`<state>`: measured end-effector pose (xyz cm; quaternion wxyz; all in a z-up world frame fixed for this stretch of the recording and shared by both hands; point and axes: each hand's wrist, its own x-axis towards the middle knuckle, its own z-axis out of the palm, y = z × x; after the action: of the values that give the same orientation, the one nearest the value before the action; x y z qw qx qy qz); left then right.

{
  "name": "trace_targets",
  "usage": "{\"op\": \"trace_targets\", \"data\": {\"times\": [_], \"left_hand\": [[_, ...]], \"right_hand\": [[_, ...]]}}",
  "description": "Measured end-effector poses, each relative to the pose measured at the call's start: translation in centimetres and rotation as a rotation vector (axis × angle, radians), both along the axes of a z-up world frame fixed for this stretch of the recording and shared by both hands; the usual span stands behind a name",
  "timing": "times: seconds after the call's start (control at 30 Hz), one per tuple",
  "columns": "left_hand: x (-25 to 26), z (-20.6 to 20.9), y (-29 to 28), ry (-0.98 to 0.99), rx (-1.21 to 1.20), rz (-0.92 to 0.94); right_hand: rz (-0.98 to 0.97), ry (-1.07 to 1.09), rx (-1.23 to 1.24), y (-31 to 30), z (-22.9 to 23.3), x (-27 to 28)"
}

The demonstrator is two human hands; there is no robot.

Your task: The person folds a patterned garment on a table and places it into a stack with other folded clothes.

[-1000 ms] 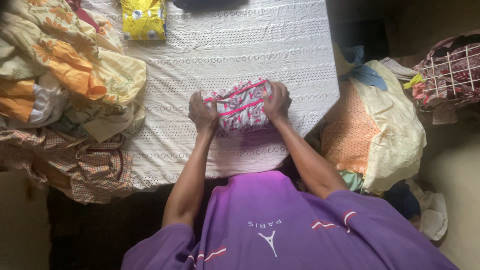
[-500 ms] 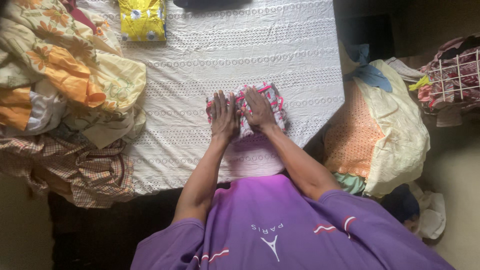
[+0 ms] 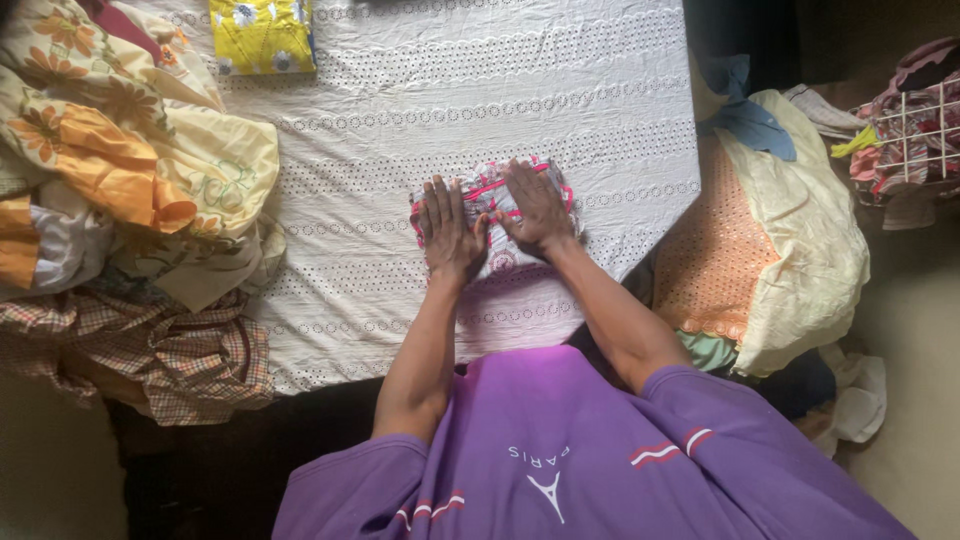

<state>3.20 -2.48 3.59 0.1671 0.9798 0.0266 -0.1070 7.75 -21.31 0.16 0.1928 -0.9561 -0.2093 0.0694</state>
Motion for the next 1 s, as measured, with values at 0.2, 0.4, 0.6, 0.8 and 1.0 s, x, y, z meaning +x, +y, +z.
{"op": "trace_targets", "data": {"times": [0.2, 0.4, 0.6, 0.8, 1.0], "left_hand": [[-0.9, 0.1, 0.3, -0.003, 0.013, 0.150], [-1.0, -0.6, 0.3, 0.051, 0.024, 0.189], [-2.3, -3.3, 1.4, -0.110, -0.064, 0.228], [-7.3, -5.3, 2.8, -0.149, -0.130, 0.179], [-11.1, -7.7, 3.0, -0.164, -0.287, 0.192]], "right_hand": [[-0.238, -0.127, -0.043, -0.3, -2.8, -0.8], [-0.397, 0.088, -0.041, -2.2, -2.5, -2.0], [-0.368, 0.065, -0.089, -5.3, -4.1, -4.0], [-0.402, 0.044, 0.053, -5.7, -5.0, -4.8], [-0.548, 0.162, 0.442, -5.0, -3.1, -6.6]]}}
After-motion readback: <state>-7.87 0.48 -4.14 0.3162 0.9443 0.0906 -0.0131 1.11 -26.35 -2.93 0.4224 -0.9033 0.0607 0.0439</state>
